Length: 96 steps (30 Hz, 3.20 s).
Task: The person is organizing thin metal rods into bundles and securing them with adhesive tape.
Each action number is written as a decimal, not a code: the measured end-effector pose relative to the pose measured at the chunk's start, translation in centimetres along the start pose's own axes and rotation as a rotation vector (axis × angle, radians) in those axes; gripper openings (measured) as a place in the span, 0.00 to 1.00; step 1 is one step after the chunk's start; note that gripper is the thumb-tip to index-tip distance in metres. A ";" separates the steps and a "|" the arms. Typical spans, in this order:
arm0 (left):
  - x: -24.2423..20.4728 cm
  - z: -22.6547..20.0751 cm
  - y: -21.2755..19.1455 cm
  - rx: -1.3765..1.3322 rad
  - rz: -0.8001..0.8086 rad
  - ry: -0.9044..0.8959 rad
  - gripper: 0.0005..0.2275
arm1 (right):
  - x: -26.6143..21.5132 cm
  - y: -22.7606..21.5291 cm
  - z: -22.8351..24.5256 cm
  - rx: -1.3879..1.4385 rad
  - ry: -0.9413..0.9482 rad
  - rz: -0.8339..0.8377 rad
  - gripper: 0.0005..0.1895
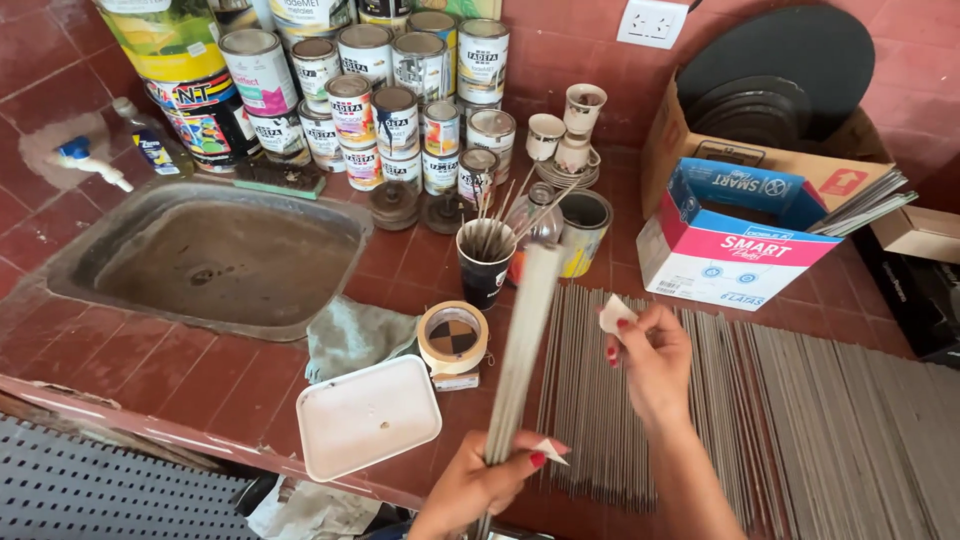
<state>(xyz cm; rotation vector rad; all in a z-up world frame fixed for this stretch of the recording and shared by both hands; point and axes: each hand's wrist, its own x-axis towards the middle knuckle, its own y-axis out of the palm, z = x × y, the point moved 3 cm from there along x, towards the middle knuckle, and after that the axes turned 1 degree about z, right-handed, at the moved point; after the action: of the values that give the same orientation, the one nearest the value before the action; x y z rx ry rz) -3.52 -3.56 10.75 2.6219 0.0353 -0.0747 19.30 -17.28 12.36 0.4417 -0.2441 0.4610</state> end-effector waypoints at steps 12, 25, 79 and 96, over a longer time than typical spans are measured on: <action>3.3 2.7 -2.2 0.117 -0.406 0.232 0.13 | -5.2 0.8 -1.7 -0.203 0.024 0.200 0.12; 3.9 2.5 -1.9 0.138 -0.484 0.227 0.14 | -8.4 4.0 -1.1 -0.010 0.174 0.357 0.26; 0.3 1.5 -5.0 -0.290 -0.337 0.262 0.24 | -9.0 7.9 -11.4 -0.716 0.193 0.727 0.12; 3.0 1.7 -3.0 0.401 -0.495 0.358 0.20 | -6.0 2.0 -4.0 -0.522 0.021 0.369 0.17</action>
<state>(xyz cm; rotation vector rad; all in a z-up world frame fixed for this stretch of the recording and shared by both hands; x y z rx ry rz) -0.73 -1.71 7.62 2.9222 0.8748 0.2417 13.64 -16.08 7.65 -0.1239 -0.4144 0.7366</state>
